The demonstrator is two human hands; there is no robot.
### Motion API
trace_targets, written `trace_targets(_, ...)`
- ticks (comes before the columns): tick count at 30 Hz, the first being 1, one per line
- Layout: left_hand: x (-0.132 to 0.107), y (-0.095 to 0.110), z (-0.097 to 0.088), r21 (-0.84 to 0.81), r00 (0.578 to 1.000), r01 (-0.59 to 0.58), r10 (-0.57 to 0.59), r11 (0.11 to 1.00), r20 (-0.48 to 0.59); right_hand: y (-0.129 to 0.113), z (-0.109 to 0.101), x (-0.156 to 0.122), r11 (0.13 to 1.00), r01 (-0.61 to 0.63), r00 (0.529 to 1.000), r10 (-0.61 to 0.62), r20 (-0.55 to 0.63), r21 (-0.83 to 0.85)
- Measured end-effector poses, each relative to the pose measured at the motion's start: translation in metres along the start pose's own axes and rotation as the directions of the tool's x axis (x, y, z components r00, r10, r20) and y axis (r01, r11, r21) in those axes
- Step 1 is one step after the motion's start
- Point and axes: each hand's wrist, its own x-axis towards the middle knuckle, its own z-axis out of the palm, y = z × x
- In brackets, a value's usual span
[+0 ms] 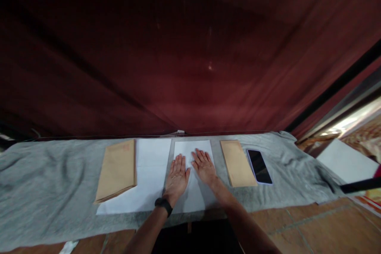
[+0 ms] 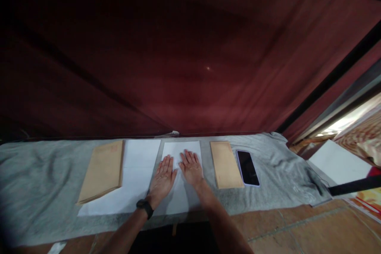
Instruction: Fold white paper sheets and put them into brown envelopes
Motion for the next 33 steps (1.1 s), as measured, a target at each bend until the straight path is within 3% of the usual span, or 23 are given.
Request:
trace_targets(6,-0.001,0.000,0.000,0.056,0.998,0.017,-0.020,0.998,0.057,0.038,0.005,0.015,0.976,-0.162,0.987,0.158,-0.036,-0.147)
trace_targets(11,0.007,0.008,0.002,0.072,0.995,0.061,-0.067,0.996,0.078,0.046,0.009,0.015,0.961,-0.213,0.975,0.197,-0.104,-0.176)
trace_targets(17,0.058,0.030,0.010,-0.013,0.989,-0.015,0.017,1.000,0.149,0.044,0.013,0.012,0.963,-0.199,0.976,0.178,-0.126,-0.181)
trace_targets(22,0.087,0.014,0.018,-0.016,0.992,0.010,-0.008,1.000,0.124,0.045,0.015,0.012,0.961,-0.192,0.974,0.161,-0.161,-0.198)
trace_targets(29,0.084,-0.009,0.016,0.041,0.988,0.145,-0.147,0.989,0.047,0.043,0.013,0.013,0.957,-0.216,0.972,0.191,-0.138,-0.194)
trace_targets(33,0.057,-0.006,0.009,0.043,0.993,0.115,-0.117,0.992,0.033,0.042,0.012,0.013,0.953,-0.222,0.971,0.198,-0.132,-0.204)
